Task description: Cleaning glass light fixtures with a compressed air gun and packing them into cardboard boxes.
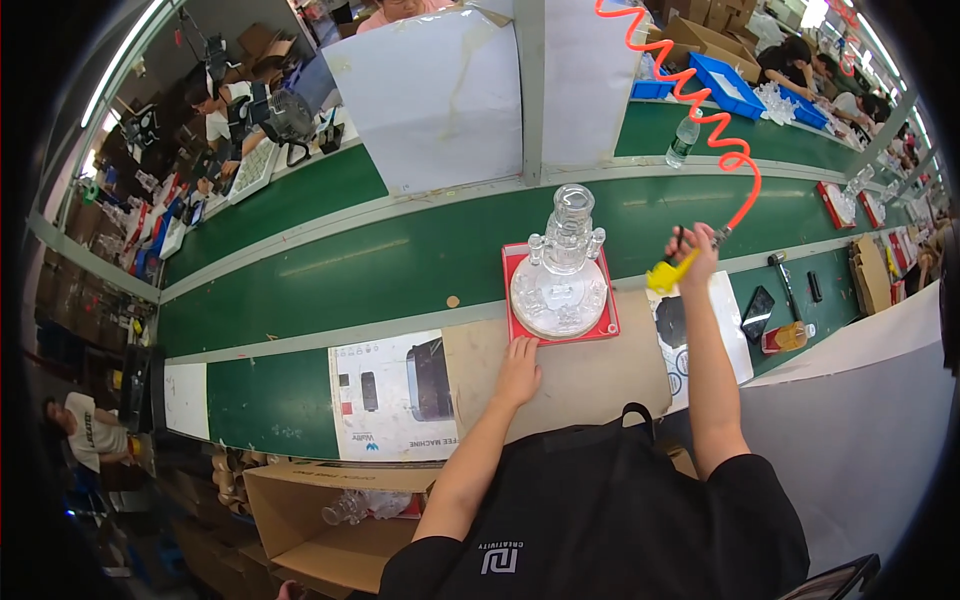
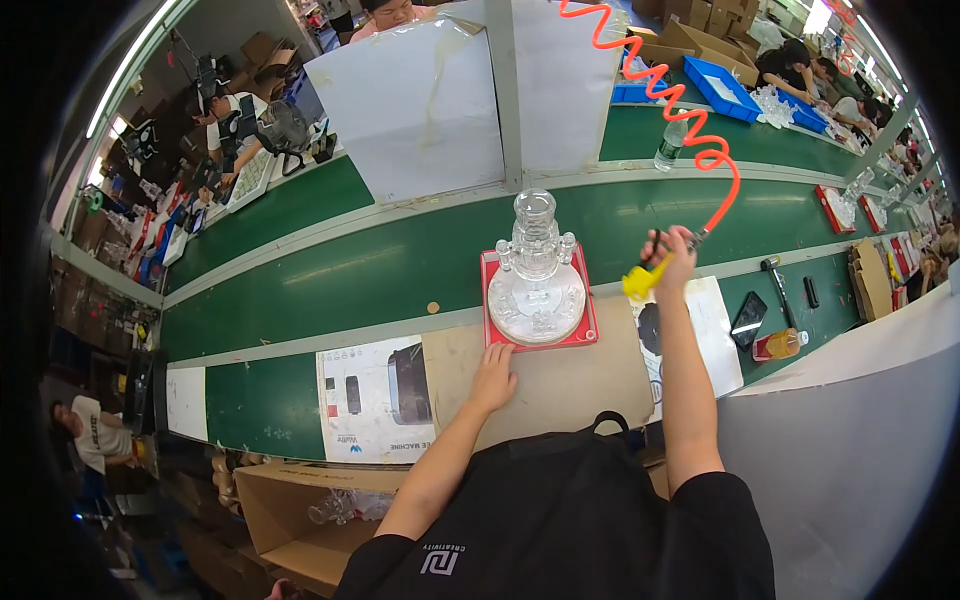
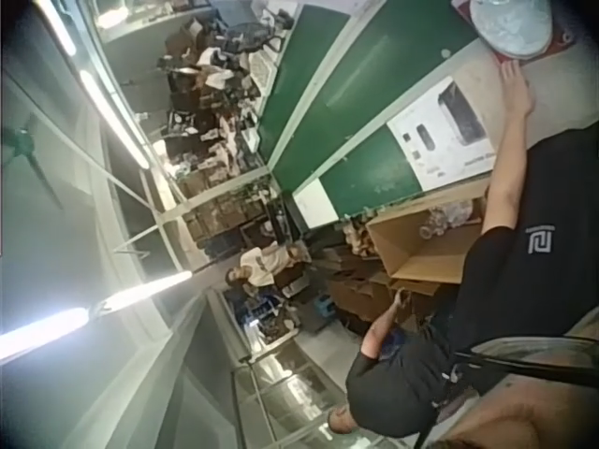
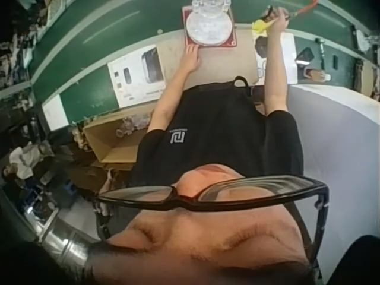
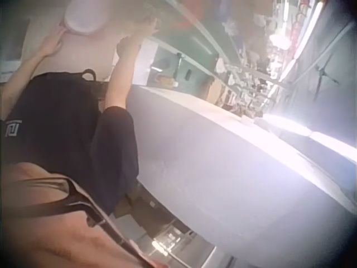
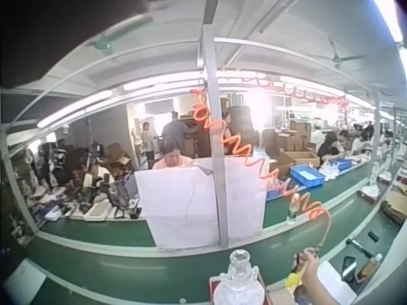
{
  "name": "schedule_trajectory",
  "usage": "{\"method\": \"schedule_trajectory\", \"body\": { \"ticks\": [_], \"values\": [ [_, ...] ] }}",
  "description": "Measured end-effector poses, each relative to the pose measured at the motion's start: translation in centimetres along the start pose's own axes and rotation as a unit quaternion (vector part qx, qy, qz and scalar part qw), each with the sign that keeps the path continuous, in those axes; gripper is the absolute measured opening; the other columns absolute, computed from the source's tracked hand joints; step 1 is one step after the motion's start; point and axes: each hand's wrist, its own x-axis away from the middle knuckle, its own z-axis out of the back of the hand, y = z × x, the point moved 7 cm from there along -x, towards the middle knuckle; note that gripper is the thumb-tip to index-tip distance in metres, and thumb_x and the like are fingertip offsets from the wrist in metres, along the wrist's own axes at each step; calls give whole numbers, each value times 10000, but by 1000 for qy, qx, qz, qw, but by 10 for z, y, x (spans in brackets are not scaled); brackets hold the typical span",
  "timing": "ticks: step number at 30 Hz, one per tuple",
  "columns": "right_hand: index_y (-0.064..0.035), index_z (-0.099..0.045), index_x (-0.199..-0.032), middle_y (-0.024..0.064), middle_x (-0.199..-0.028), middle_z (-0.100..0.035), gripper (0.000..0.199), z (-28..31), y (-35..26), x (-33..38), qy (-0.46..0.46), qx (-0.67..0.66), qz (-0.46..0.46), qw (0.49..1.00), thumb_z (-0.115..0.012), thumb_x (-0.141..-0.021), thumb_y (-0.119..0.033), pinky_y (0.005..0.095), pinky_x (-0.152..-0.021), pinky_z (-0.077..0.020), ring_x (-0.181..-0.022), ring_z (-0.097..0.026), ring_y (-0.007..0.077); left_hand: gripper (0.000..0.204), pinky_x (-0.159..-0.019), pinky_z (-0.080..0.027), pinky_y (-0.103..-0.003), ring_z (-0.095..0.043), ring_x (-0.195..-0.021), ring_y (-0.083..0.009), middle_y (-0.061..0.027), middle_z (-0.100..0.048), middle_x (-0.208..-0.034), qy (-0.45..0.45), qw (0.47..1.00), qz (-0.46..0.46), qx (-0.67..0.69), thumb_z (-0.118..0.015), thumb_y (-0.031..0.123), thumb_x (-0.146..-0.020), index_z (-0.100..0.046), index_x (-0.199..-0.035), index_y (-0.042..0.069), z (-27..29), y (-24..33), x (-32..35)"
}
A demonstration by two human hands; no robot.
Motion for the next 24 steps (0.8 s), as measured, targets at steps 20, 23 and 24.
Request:
{"method": "schedule_trajectory", "body": {
  "ticks": [20,23,24],
  "values": [
    [-1,-652,-840,45,-685,-638,213,312,-14,214,-50,608,-157,776,-694,-817,-208,277,-567,-445,-606,-537,100,557,-961,-413,-438,-454,-1161,-306,-129,-490,-1196,-70,996,26,-54,-653,124,-752,-457,-1265,33,-6,5,-13],
    [23,-649,-880,113,-694,-645,258,290,-16,200,-58,653,-86,751,-700,-799,-216,314,-582,-466,-617,-590,157,547,-964,-415,-435,-459,-1175,-296,-122,-493,-1213,-79,995,30,-55,-647,133,-767,-459,-1273,44,-4,0,-9],
    [33,-647,-893,142,-710,-649,276,283,-16,194,-73,695,-87,710,-703,-793,-218,337,-609,-483,-650,-619,197,547,-964,-415,-435,-459,-1175,-296,-122,-493,-1213,-75,995,34,-56,-647,133,-767,-459,-1273,44,-1,1,-9]
  ]
}}
